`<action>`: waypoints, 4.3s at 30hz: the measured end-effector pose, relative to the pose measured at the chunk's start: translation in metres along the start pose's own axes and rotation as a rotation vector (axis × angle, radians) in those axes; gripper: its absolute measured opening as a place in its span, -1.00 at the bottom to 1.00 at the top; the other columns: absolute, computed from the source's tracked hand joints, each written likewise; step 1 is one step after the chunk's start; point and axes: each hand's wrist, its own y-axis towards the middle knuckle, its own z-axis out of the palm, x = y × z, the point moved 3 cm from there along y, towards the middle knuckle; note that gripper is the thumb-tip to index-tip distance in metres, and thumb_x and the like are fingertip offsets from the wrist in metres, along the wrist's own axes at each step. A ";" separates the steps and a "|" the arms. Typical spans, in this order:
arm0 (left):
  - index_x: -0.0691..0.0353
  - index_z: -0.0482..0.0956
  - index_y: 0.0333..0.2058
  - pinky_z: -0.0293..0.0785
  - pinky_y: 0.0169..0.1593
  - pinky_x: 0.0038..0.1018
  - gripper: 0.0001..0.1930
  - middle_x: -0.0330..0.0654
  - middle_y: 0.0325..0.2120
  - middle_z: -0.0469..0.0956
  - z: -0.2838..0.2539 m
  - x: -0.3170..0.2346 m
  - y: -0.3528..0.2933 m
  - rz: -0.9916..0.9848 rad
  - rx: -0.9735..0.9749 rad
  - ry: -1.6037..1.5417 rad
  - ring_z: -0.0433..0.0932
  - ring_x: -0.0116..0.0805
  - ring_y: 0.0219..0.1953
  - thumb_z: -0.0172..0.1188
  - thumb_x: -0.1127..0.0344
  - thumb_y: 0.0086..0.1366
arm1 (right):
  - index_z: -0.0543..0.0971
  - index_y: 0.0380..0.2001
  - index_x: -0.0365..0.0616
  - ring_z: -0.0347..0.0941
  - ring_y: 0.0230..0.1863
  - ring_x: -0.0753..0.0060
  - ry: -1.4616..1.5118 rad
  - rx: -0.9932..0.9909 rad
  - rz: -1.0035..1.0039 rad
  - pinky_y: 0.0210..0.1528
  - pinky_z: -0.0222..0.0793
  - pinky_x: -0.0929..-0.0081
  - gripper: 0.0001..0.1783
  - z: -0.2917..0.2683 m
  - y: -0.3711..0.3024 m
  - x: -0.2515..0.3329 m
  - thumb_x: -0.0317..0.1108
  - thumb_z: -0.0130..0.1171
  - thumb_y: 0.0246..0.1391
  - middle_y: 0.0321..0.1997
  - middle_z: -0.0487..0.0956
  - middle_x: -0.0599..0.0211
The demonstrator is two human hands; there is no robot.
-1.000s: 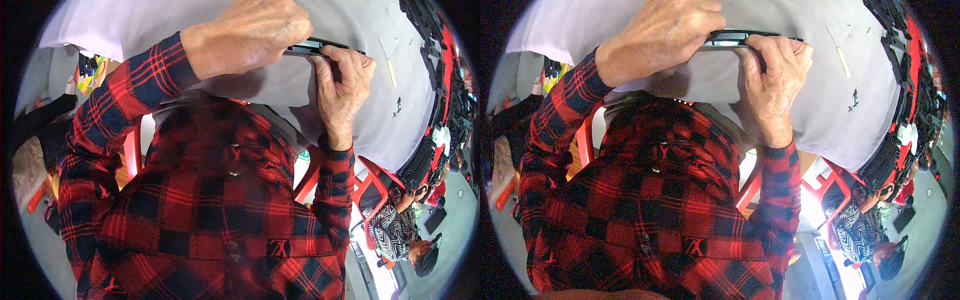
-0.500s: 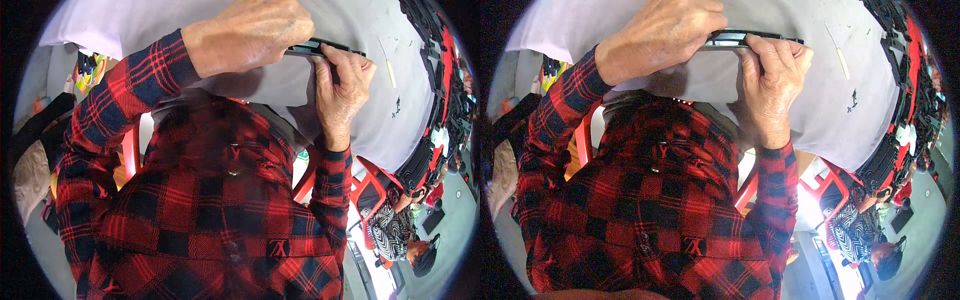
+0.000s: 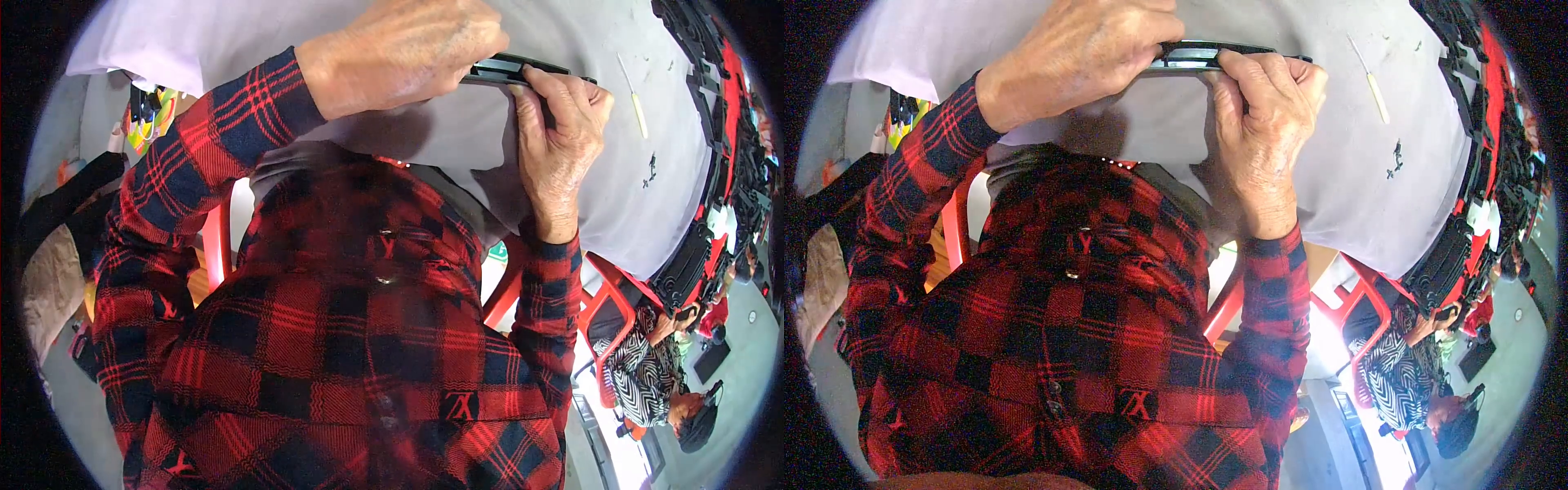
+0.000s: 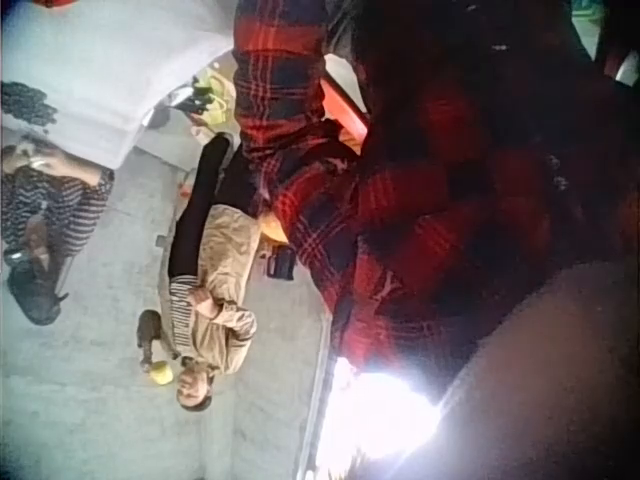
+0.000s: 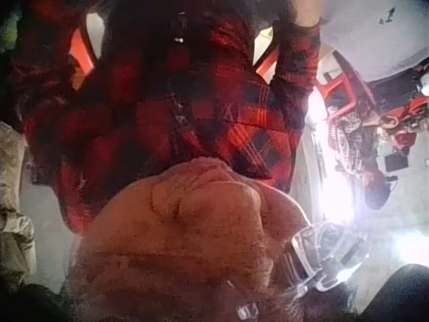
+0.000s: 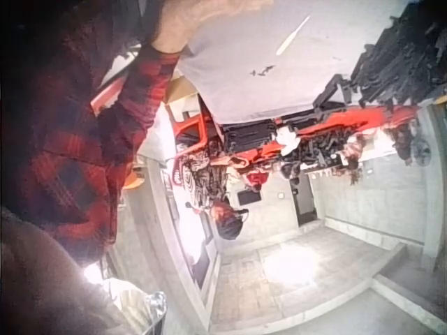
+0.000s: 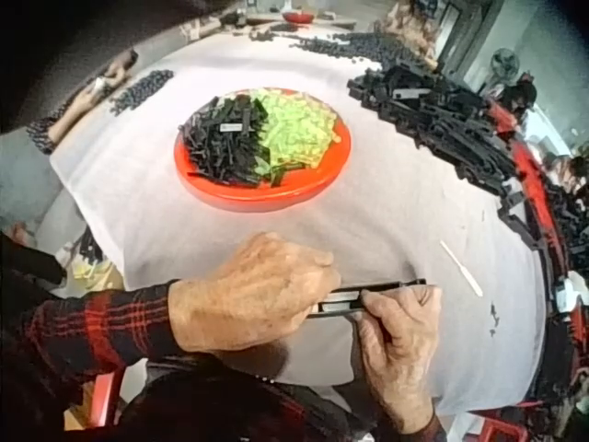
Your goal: The person assembles levels by taking green vials from a tray and pressing them into black plastic frames by hand.
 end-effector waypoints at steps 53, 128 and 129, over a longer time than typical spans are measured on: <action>0.13 0.61 0.00 0.35 0.13 -0.31 -0.61 -0.34 -0.11 0.56 0.050 -0.037 -0.026 -0.060 -0.279 0.265 0.55 -0.42 -0.08 0.23 0.38 0.14 | 0.69 -0.25 -0.04 0.38 -0.19 0.23 -0.040 0.069 0.041 -0.05 0.29 0.31 -0.72 -0.008 0.001 0.006 -0.47 0.37 -0.12 -0.25 0.60 0.43; 0.16 0.68 -0.06 0.33 0.20 -0.22 -0.63 -0.29 -0.13 0.59 0.058 -0.048 -0.020 -0.158 -0.309 0.236 0.53 -0.36 -0.08 0.22 0.34 0.11 | 0.56 -0.45 -0.20 0.41 -0.40 0.52 0.535 0.549 0.539 -0.30 0.38 0.51 -0.95 0.000 0.047 -0.036 -0.54 0.17 -0.05 -0.43 0.48 0.37; 0.16 0.68 -0.07 0.34 0.20 -0.22 -0.63 -0.28 -0.13 0.59 0.058 -0.048 -0.020 -0.157 -0.314 0.229 0.53 -0.35 -0.08 0.23 0.35 0.11 | 0.56 -0.46 -0.20 0.41 -0.41 0.52 0.520 0.555 0.534 -0.30 0.39 0.51 -0.96 0.001 0.047 -0.036 -0.54 0.17 -0.05 -0.43 0.48 0.37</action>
